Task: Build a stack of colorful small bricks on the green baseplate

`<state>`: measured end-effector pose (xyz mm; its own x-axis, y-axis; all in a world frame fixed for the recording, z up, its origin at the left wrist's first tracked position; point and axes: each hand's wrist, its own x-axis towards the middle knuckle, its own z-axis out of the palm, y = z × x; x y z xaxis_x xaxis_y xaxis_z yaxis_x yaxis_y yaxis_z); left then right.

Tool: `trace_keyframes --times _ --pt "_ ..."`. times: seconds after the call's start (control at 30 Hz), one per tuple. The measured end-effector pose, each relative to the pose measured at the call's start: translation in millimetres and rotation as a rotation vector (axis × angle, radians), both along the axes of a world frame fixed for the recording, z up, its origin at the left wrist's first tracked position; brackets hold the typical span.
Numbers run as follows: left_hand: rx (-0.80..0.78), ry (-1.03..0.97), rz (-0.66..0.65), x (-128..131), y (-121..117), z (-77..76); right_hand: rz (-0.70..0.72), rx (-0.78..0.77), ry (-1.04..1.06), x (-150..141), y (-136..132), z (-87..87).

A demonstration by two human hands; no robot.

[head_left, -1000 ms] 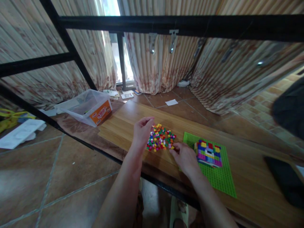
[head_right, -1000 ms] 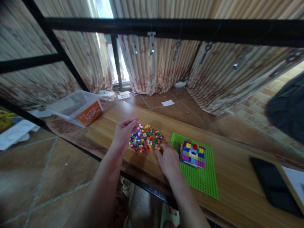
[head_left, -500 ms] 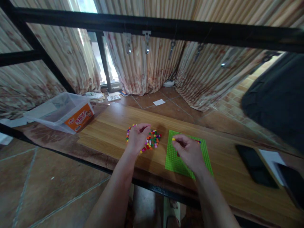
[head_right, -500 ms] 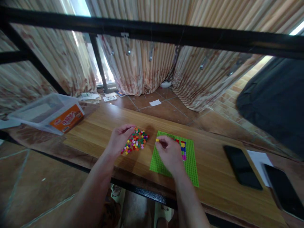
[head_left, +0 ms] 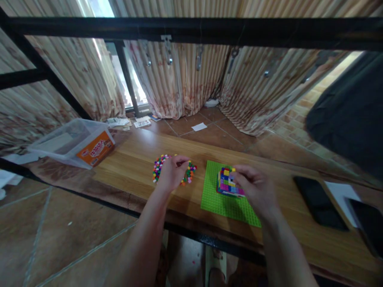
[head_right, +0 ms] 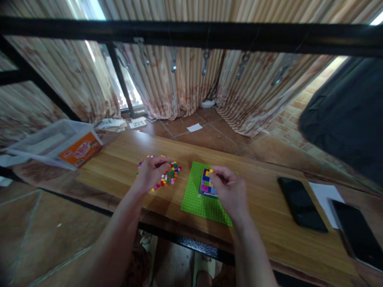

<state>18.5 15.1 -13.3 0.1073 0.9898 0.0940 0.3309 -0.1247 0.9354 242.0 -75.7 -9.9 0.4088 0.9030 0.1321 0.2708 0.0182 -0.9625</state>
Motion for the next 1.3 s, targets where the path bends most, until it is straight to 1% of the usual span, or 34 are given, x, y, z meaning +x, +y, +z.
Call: trace_keyframes --times 0.07,0.17,0.23,0.3,0.43,0.53,0.63,0.77,0.93,1.2,1.3 --pt "0.045 0.154 -0.016 -8.3 1.6 -0.9 0.099 -0.008 -0.148 -25.9 1.2 -7.7" --pt "0.027 0.39 -0.125 -14.7 -0.3 -5.3 0.242 -0.091 -0.488 -62.3 2.1 -20.3" --pt "0.003 0.517 -0.194 -14.9 -3.1 -8.0 0.297 -0.159 -0.682 -77.7 2.9 -27.8" --pt "-0.005 0.598 -0.227 -14.0 -5.6 -8.8 0.322 -0.2 -0.785 -84.7 4.6 -33.9" --pt "-0.001 0.655 -0.223 -15.2 -7.2 -7.0 0.295 -0.182 -0.781 -85.6 12.1 -42.3" --pt "-0.003 0.642 -0.205 -19.4 -6.7 -6.1 0.251 -0.123 -0.73 -86.4 19.9 -46.2" --pt "-0.016 0.639 -0.197 -24.2 -6.4 -4.6 0.249 -0.083 -0.701 -90.6 27.3 -48.6" --pt "-0.059 0.629 -0.152 -28.8 -6.2 -0.5 0.27 -0.111 -0.741 -97.5 33.4 -50.9" --pt "-0.084 0.637 -0.134 -29.7 -5.8 2.9 0.244 -0.153 -0.769 -101.0 37.0 -53.8" --pt "-0.112 0.663 -0.078 -36.4 -3.6 3.3 0.247 -0.12 -0.722 -98.6 39.0 -57.7" --pt "-0.119 0.662 -0.044 -41.5 -1.0 2.5 0.216 -0.092 -0.682 -94.5 40.1 -58.7"
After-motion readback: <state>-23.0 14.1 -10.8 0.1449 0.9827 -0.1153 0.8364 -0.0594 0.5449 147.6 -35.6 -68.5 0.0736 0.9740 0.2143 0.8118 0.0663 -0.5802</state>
